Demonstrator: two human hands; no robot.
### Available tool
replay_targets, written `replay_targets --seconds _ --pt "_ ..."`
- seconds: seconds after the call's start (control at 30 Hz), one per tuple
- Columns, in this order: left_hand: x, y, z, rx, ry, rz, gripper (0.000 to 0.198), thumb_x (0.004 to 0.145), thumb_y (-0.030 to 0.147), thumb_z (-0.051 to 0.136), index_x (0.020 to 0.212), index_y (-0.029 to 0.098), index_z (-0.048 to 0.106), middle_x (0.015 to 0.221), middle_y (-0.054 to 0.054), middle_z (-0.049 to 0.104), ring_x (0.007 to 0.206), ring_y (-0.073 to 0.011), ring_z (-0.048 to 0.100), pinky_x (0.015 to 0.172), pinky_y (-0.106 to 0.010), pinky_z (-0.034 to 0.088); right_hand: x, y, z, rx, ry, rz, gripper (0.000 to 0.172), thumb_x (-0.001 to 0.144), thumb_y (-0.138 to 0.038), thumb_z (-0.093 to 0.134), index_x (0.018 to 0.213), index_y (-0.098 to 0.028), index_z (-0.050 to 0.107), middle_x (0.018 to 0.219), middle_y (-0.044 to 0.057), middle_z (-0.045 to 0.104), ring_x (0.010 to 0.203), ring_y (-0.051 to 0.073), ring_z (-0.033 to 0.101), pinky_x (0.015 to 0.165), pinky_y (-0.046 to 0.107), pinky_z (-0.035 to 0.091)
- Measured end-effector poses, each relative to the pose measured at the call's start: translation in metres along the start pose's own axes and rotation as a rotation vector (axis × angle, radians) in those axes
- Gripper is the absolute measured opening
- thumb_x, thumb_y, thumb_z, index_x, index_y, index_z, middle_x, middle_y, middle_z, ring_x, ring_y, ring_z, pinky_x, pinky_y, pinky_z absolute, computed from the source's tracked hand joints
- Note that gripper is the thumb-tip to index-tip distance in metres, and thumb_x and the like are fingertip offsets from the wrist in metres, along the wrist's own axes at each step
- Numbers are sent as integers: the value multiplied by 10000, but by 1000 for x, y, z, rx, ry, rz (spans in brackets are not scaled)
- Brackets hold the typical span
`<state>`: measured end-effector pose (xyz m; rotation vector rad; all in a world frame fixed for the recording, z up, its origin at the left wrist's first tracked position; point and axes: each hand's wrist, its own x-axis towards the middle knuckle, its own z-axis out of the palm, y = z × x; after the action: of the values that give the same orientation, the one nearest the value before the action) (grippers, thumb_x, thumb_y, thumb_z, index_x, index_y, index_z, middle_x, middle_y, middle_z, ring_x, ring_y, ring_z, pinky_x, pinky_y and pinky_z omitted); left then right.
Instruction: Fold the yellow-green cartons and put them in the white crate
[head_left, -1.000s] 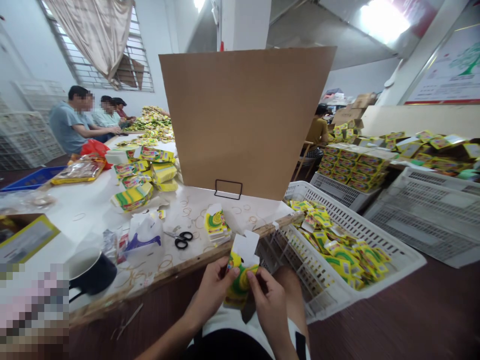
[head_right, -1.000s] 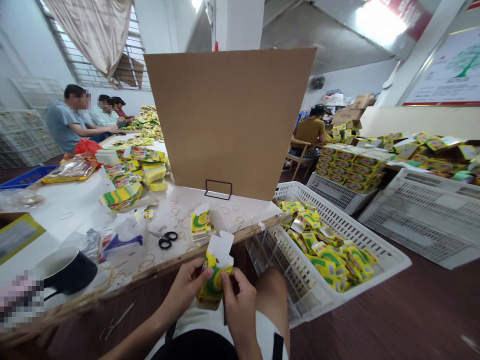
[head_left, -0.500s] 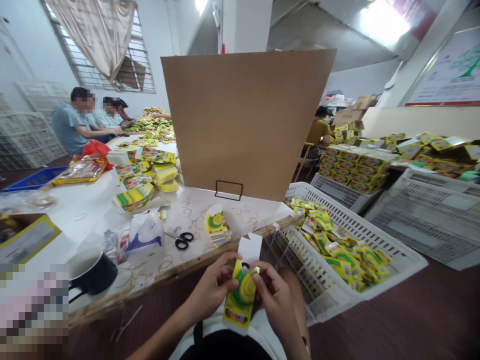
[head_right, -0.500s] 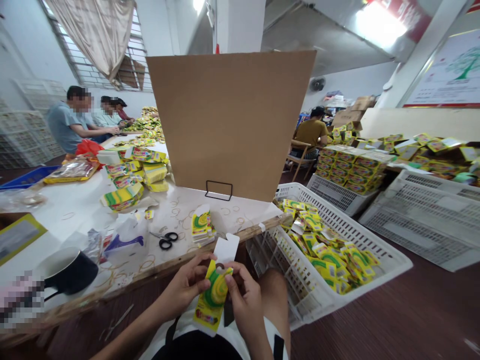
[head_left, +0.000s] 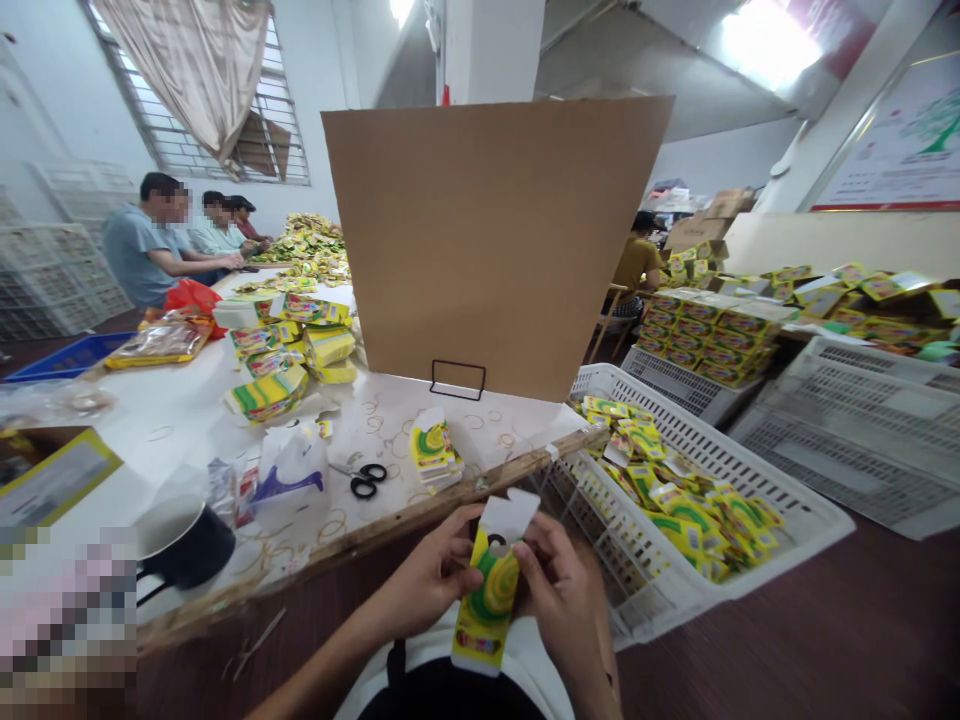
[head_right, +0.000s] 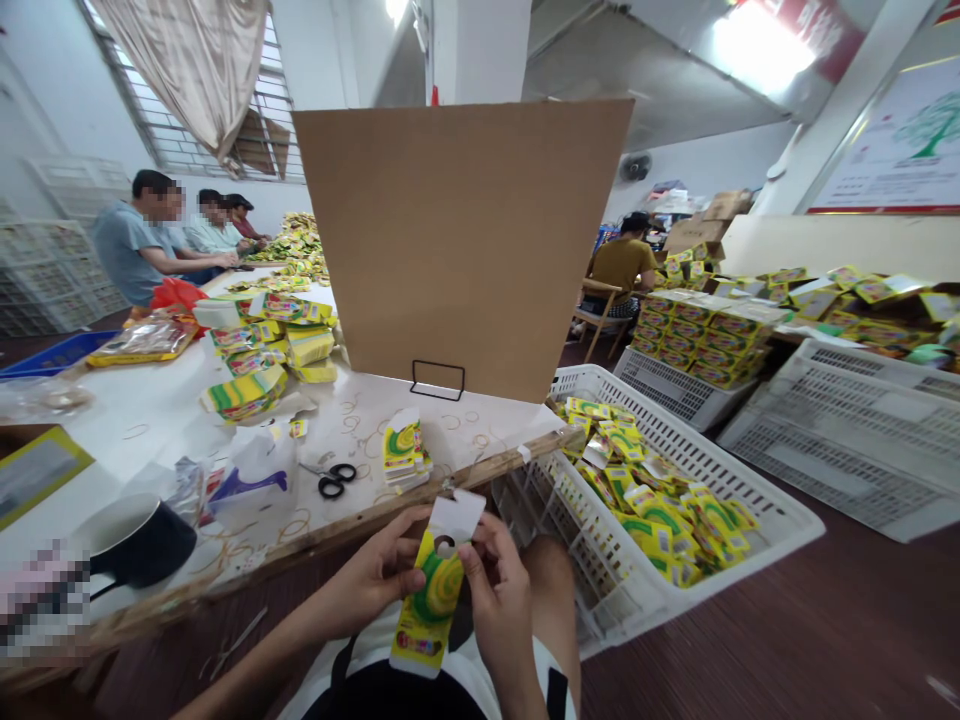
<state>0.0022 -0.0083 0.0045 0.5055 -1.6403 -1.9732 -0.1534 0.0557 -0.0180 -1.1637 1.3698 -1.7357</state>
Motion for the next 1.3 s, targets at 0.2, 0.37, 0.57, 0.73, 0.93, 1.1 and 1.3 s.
replay_targets --seconds 0.2,0.37,0.57,0.73,0.93,1.1,1.3 --pt "2 -14 -3 49 125 78 393 793 195 633 1161 199 494 866 -36 670 818 -176 637 717 -266 471 3 -11 -11 -215 -70 -155 371 864 -448 474 926 -187 731 811 61 608 772 206 578 691 301 476" --pt "4 -17 -3 146 189 83 431 784 146 618 1192 196 486 913 -55 693 842 -193 646 746 -292 482 0 -13 -6 -303 -178 111 419 791 -380 583 1139 -148 579 544 -67 434 498 135 433 489 234 383" --pt "3 -14 1 181 140 83 469 811 147 574 1259 202 450 955 -68 698 878 -203 651 768 -306 485 -2 0 -2 -362 -108 95 327 800 -332 537 1083 -168 517 539 -89 389 482 128 406 467 221 341" --pt "3 -11 2 198 148 86 506 805 156 586 1286 198 433 951 -75 703 845 -200 654 756 -308 490 1 -3 -2 -485 -91 33 348 736 -283 616 1059 -192 521 511 -112 354 449 121 403 456 215 341" --pt "2 -10 6 278 163 88 476 811 144 575 1270 216 468 1002 -71 703 923 -209 646 829 -324 481 -3 1 4 -233 -58 159 347 726 -293 618 1014 -228 436 626 -48 596 580 168 601 542 242 493" --pt "3 -11 7 307 152 70 481 816 137 563 1279 215 458 1011 -74 704 930 -209 647 831 -328 484 -4 2 7 -248 -2 162 332 732 -292 615 1008 -230 439 680 -13 666 626 189 653 577 262 522" --pt "2 -11 3 295 170 54 495 807 138 572 1283 204 455 1005 -76 703 901 -201 651 807 -311 482 -2 6 2 -313 -62 127 342 736 -309 621 1026 -227 458 627 -45 609 552 163 590 520 235 480"
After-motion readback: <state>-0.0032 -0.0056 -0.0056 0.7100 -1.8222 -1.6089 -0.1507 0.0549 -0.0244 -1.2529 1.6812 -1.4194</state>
